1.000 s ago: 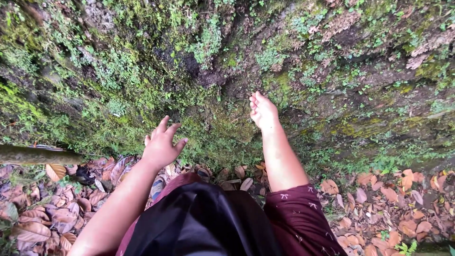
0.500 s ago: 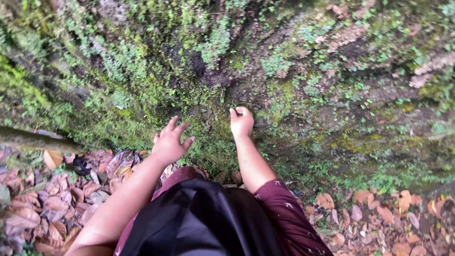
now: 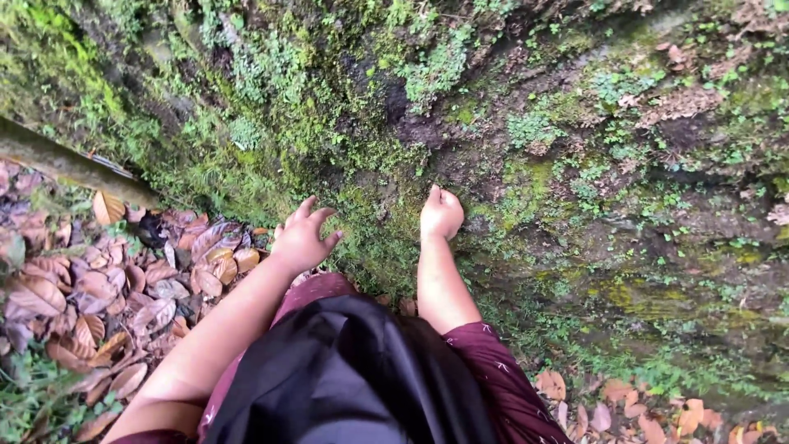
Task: Picking moss and weeds off a stone wall and a water pipe.
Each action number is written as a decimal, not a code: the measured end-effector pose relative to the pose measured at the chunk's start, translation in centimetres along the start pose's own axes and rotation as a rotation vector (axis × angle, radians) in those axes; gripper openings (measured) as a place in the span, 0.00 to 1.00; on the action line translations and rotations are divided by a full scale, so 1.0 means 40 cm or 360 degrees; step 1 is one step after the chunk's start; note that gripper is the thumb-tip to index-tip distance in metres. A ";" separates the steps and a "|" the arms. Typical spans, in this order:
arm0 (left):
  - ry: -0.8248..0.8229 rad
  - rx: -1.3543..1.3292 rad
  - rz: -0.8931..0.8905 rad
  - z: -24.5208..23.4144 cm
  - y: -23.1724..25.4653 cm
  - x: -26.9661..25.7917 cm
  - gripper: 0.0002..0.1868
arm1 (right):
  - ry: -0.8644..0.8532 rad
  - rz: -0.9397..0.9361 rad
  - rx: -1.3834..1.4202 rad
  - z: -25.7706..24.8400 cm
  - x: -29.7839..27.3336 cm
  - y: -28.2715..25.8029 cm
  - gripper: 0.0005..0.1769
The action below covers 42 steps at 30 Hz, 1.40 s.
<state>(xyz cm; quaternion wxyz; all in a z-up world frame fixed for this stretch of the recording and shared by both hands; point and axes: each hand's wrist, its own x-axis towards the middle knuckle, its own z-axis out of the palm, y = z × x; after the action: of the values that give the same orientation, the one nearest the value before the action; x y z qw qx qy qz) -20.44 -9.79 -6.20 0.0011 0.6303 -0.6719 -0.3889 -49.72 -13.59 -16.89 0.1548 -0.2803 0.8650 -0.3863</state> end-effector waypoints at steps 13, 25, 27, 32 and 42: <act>-0.0015 -0.0027 0.0082 0.009 0.078 0.044 0.33 | -0.0303 -0.0672 0.0088 -0.051 -0.119 -0.062 0.11; 0.0169 -0.0085 -0.0056 -0.010 0.016 0.027 0.34 | -0.1256 -0.1398 -0.0032 -0.003 -0.138 -0.142 0.24; 0.0216 -0.0100 -0.0032 -0.001 -0.010 0.025 0.33 | -0.0698 0.0080 0.0649 0.012 -0.116 -0.141 0.17; 0.0198 -0.0125 -0.0106 -0.013 -0.039 0.007 0.33 | -0.0341 0.0277 0.1100 0.110 -0.014 -0.039 0.17; 0.0192 -0.0145 -0.0161 -0.011 -0.066 0.004 0.33 | -0.0150 0.0364 0.1174 0.125 -0.011 -0.044 0.15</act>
<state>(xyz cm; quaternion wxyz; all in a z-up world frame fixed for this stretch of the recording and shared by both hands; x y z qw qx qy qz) -18.04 -9.88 -7.36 0.0507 0.6851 -0.6194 -0.3801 -46.29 -17.20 -18.80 0.3270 -0.1249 0.6856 -0.6383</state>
